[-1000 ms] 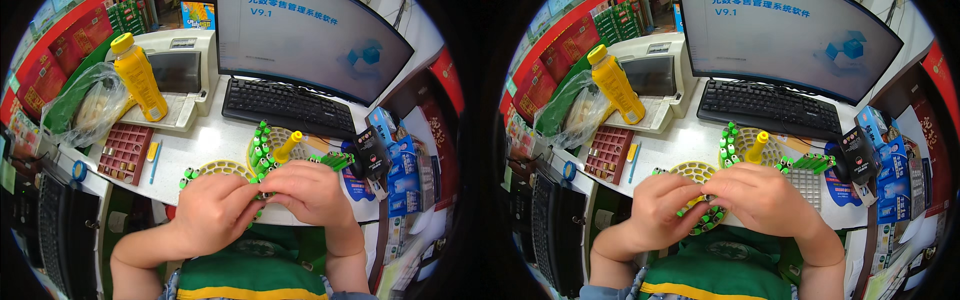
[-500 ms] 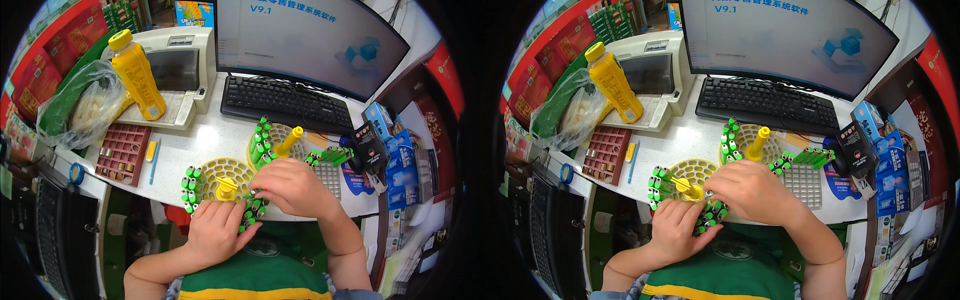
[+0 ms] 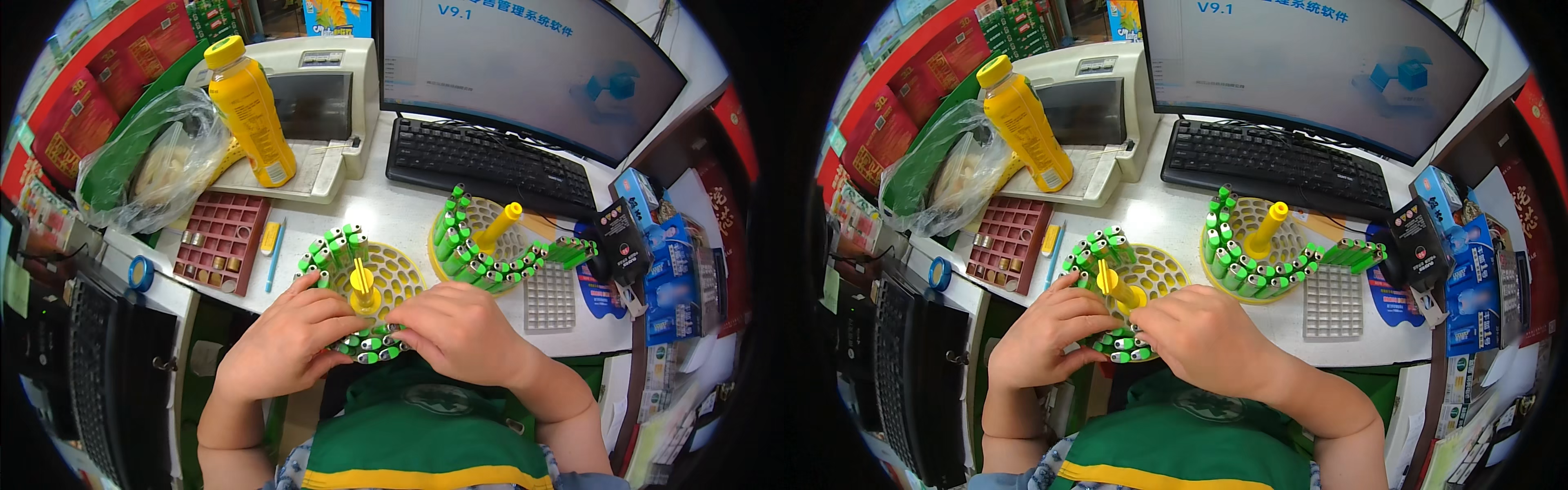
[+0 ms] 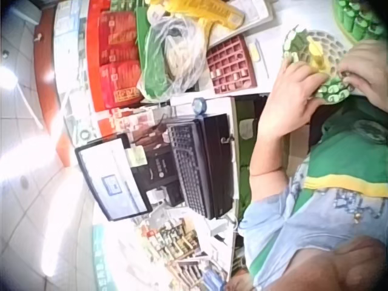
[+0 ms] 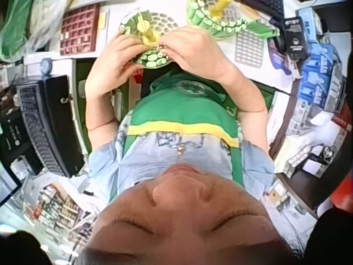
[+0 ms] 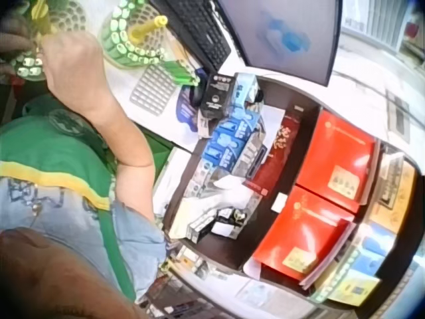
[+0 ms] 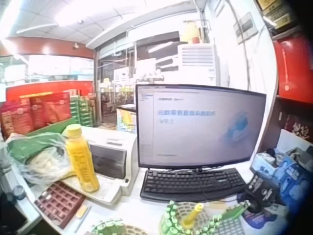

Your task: The person repeatedly picks up green cylindrical batteries and inserts them into a yellow circular holder with multiple slots. The person continues filling the holder until it is full, then sets it aside.

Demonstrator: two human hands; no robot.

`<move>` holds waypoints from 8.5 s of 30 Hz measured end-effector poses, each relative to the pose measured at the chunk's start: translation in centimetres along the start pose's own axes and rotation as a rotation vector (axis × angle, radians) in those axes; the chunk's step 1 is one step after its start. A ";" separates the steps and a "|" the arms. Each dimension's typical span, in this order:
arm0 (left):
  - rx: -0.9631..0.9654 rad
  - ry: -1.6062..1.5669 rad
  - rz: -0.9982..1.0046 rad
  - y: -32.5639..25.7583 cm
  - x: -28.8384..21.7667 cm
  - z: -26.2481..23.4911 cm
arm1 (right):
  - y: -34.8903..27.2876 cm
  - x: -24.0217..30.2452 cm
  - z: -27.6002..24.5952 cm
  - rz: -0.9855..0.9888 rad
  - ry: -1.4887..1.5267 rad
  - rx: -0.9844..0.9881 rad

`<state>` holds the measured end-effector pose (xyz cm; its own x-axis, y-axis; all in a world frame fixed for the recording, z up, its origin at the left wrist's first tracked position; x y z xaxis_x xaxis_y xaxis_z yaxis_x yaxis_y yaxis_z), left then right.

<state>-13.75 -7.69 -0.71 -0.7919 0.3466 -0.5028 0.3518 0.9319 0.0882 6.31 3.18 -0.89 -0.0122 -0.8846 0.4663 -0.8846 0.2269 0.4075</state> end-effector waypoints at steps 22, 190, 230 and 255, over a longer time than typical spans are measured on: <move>-0.285 -0.001 -0.152 1.0 -0.1 1.8 | 1.6 -2.2 1.3 -0.106 0.003 0.024; -0.129 0.008 -0.188 1.5 -1.7 3.2 | 2.0 -3.5 -0.9 -0.168 -0.024 0.263; -0.482 -1.069 -0.348 2.6 6.1 3.6 | -2.0 -1.0 0.7 -0.165 -0.240 0.050; -0.948 -0.495 -0.239 -0.5 0.2 14.4 | -1.3 -2.5 2.4 0.083 -0.537 -0.101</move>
<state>-6.91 -9.59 -13.27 -0.4258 0.2619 -0.8661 -0.4794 0.7465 0.4614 6.36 4.07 -4.48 -0.3393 -0.9396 0.0443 -0.8219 0.3190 0.4718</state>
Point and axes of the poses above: each hand's wrist, its own y-axis towards the middle knuckle, its own z-axis out of the palm, x = y × z, the point moved 1 cm from there along y, towards the middle knuckle, and after that the axes turned 4 degrees about x, right-handed, at the moved point
